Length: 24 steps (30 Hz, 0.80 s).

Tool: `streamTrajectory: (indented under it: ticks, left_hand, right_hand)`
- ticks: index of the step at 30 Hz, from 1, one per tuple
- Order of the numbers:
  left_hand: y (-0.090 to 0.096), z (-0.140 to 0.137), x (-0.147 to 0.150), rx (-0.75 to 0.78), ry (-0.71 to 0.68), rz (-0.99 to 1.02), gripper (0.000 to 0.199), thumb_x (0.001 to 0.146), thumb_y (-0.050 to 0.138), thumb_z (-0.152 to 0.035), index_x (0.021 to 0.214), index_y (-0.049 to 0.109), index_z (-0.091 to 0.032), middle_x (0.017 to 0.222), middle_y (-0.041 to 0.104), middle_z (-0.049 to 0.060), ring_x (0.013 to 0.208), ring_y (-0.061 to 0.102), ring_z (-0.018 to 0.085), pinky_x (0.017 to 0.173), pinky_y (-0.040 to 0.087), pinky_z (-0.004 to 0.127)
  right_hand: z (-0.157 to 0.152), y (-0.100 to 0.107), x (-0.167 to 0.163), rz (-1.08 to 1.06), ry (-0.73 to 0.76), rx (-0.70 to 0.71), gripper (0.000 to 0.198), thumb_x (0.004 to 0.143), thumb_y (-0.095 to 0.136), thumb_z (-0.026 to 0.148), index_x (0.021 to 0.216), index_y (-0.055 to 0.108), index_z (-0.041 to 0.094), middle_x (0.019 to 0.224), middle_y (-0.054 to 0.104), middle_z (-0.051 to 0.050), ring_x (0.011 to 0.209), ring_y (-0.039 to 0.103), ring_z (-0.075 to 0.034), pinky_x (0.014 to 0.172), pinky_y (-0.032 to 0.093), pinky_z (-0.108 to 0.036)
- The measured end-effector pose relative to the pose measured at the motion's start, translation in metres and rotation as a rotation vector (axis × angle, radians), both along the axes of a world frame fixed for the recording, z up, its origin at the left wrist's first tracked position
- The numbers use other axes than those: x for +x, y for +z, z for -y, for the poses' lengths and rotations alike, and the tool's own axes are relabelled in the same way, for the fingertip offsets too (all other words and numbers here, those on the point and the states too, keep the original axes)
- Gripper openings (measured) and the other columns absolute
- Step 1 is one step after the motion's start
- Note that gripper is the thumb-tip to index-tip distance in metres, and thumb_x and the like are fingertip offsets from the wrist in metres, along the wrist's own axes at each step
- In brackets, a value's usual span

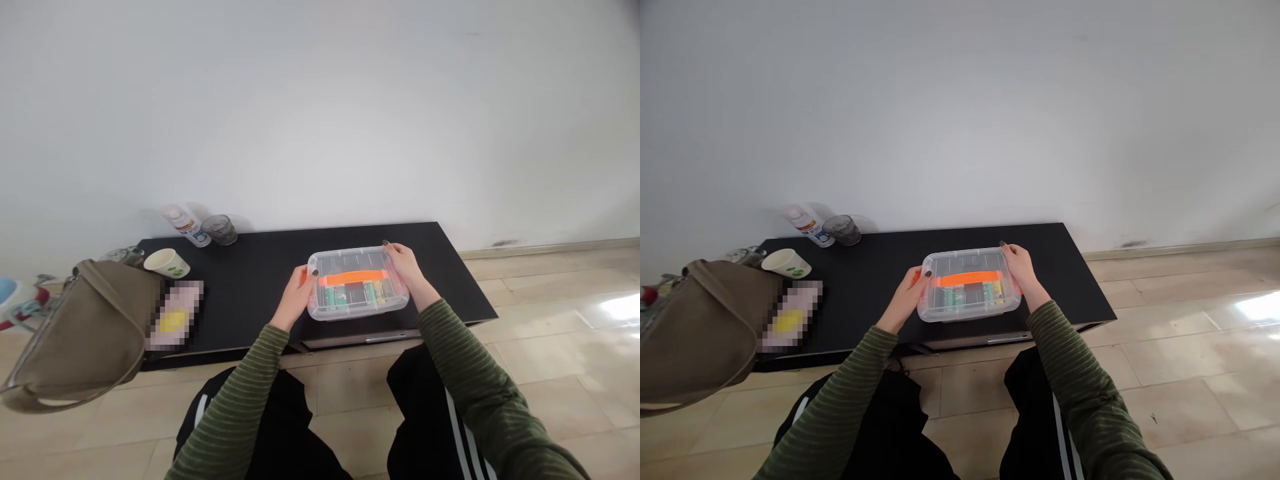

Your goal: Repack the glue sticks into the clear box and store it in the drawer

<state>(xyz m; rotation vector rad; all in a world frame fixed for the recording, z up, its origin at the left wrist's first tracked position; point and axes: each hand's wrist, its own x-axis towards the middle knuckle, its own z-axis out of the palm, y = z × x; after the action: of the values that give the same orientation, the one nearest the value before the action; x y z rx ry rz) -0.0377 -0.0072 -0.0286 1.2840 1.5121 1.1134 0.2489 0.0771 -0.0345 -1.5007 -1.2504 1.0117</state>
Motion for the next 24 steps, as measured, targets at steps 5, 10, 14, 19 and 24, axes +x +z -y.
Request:
streamTrajectory:
  ticks: [5, 10, 14, 19, 24]
  left_hand:
    - [-0.008, -0.002, -0.001, 0.044, 0.003, -0.016, 0.053, 0.089, 0.059, -0.054, 0.129, 0.055, -0.020, 0.133, 0.060, 0.012, 0.122, 0.058, 0.025, 0.103, 0.042, 0.036]
    - [-0.010, -0.001, 0.000, -0.101, 0.140, 0.147, 0.086, 0.084, 0.070, -0.053, 0.152, 0.030, -0.020, 0.143, 0.053, 0.020, 0.127, 0.056, 0.028, 0.102, 0.046, 0.038]
    - [0.000, 0.009, 0.002, -0.210, 0.098, 0.331, 0.080, 0.080, 0.070, -0.060, 0.141, 0.047, -0.014, 0.125, 0.065, 0.019, 0.106, 0.067, 0.027, 0.084, 0.055, 0.035]
    - [0.009, 0.024, 0.003, -0.303, -0.102, 0.459, 0.066, 0.079, 0.075, -0.052, 0.132, 0.061, -0.015, 0.109, 0.073, 0.015, 0.096, 0.070, 0.025, 0.081, 0.056, 0.035]
    - [0.010, 0.027, 0.004, -0.282, -0.124, 0.433, 0.063, 0.078, 0.075, -0.049, 0.129, 0.064, -0.012, 0.105, 0.074, 0.014, 0.094, 0.070, 0.026, 0.081, 0.055, 0.036]
  right_hand:
    - [0.003, 0.000, -0.002, 0.095, -0.020, 0.048, 0.052, 0.082, 0.057, 0.070, 0.078, 0.068, 0.019, 0.077, 0.067, -0.003, 0.070, 0.056, -0.017, 0.062, 0.042, -0.027]
    - [0.003, -0.001, 0.009, 0.081, -0.038, 0.010, 0.051, 0.084, 0.054, 0.069, 0.083, 0.068, 0.020, 0.085, 0.070, -0.004, 0.076, 0.059, -0.017, 0.065, 0.044, -0.026]
    - [0.015, 0.002, 0.030, -0.061, -0.001, -0.123, 0.040, 0.082, 0.065, 0.059, 0.089, 0.069, 0.020, 0.094, 0.072, -0.005, 0.084, 0.063, -0.017, 0.067, 0.048, -0.024]
    - [0.044, 0.007, 0.049, -0.086, 0.223, -0.410, 0.042, 0.078, 0.074, 0.054, 0.099, 0.071, 0.018, 0.099, 0.074, -0.007, 0.087, 0.066, -0.018, 0.071, 0.051, -0.026]
    - [0.060, 0.007, 0.045, -0.106, 0.312, -0.368, 0.039, 0.077, 0.075, 0.050, 0.099, 0.071, 0.018, 0.096, 0.074, -0.006, 0.084, 0.067, -0.019, 0.072, 0.053, -0.028]
